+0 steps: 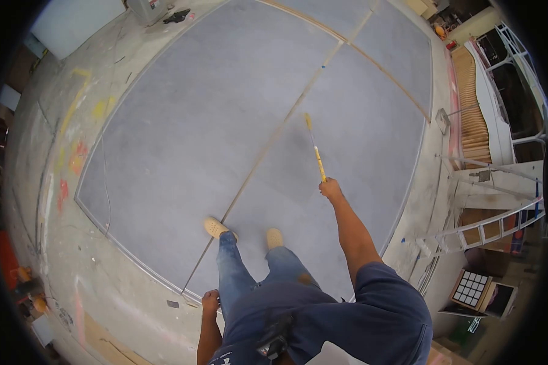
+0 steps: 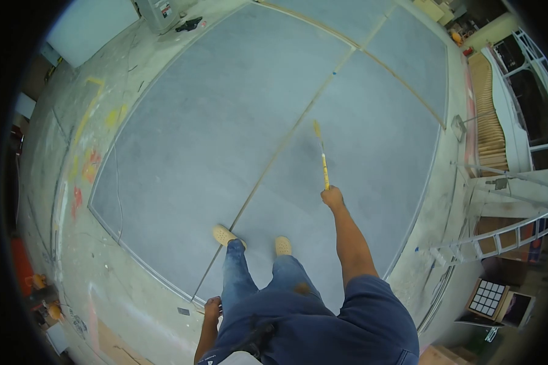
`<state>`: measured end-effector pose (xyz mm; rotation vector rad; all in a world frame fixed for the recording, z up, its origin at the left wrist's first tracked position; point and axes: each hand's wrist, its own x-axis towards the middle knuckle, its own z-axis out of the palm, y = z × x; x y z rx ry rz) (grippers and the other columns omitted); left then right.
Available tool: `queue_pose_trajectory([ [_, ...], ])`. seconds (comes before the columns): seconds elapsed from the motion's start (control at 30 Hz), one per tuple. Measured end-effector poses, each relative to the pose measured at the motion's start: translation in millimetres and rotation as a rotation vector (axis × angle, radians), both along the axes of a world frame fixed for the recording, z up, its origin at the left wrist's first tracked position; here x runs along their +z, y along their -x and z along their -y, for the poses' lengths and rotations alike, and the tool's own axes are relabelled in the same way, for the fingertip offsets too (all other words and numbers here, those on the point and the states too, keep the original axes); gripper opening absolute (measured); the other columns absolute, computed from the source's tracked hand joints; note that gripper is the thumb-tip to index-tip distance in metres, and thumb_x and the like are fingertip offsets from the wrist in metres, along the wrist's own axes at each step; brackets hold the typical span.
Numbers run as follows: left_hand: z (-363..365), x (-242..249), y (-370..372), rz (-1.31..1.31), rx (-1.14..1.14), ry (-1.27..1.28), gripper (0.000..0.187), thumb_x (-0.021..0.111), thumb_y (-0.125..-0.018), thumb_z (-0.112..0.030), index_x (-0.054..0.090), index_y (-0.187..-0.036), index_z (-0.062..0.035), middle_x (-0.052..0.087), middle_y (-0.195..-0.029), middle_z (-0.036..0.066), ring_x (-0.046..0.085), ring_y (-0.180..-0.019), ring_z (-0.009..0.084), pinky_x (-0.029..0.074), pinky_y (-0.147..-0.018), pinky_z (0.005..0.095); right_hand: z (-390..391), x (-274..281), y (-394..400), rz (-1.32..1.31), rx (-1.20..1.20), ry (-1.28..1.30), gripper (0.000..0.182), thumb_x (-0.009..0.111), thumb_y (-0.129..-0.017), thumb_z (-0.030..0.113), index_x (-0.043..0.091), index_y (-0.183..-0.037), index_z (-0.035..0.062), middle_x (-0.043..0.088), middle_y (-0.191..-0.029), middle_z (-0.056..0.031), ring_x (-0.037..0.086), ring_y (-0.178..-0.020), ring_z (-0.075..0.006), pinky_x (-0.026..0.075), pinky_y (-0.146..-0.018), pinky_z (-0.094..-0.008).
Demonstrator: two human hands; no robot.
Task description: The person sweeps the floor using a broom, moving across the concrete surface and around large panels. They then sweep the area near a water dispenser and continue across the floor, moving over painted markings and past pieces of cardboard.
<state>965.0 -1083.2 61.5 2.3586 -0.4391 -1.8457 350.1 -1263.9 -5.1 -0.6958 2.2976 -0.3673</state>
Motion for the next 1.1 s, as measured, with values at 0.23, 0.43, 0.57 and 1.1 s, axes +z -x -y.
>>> queue_pose_trajectory([
  [0.23, 85.2, 6.3, -79.6, -0.095, 0.179, 0.065, 0.037, 0.054, -0.083, -0.026, 0.048, -0.113, -0.0060, 0.059, -0.101, 0.011, 0.060, -0.085, 0.0255, 0.050, -0.068, 0.0368, 87.9, -80.5, -210.8, -0.100, 0.387, -0.122, 0.023, 0.055, -0.070, 0.019, 0.064, -0.073, -0.0019, 0.063, -0.066, -0.0189, 0.064, -0.059, -0.0312, 0.051, -0.053, -0.0407],
  [0.43, 124.0, 5.1, -138.5, -0.046, 0.241, 0.045, 0.036, 0.055, -0.083, -0.030, 0.050, -0.111, -0.0069, 0.059, -0.103, 0.012, 0.060, -0.085, 0.0264, 0.050, -0.064, 0.0371, 124.1, -11.1, -434.7, 0.253, 1.272, -0.490, 0.025, 0.056, -0.068, 0.022, 0.068, -0.080, 0.0037, 0.066, -0.077, -0.0167, 0.065, -0.072, -0.0298, 0.051, -0.062, -0.0389],
  [0.57, 137.5, -5.8, -160.1, -0.036, 0.255, 0.017, 0.042, 0.055, -0.084, -0.031, 0.047, -0.118, -0.0067, 0.057, -0.108, 0.014, 0.059, -0.089, 0.0294, 0.050, -0.067, 0.0397, 161.9, 38.8, -451.5, 0.431, 1.323, -0.370, 0.022, 0.059, -0.068, 0.018, 0.068, -0.085, 0.0062, 0.066, -0.075, -0.0114, 0.064, -0.065, -0.0213, 0.050, -0.058, -0.0352],
  [1.1, 305.7, 33.2, -52.2, 0.036, 0.178, 0.111, 0.044, 0.052, -0.086, -0.031, 0.045, -0.121, -0.0052, 0.057, -0.111, 0.014, 0.059, -0.093, 0.0280, 0.050, -0.070, 0.0384, 252.2, -143.8, -384.6, 0.356, 1.764, -0.085, 0.018, 0.062, -0.069, 0.026, 0.069, -0.083, 0.0157, 0.066, -0.075, -0.0053, 0.063, -0.069, -0.0263, 0.050, -0.061, -0.0384],
])
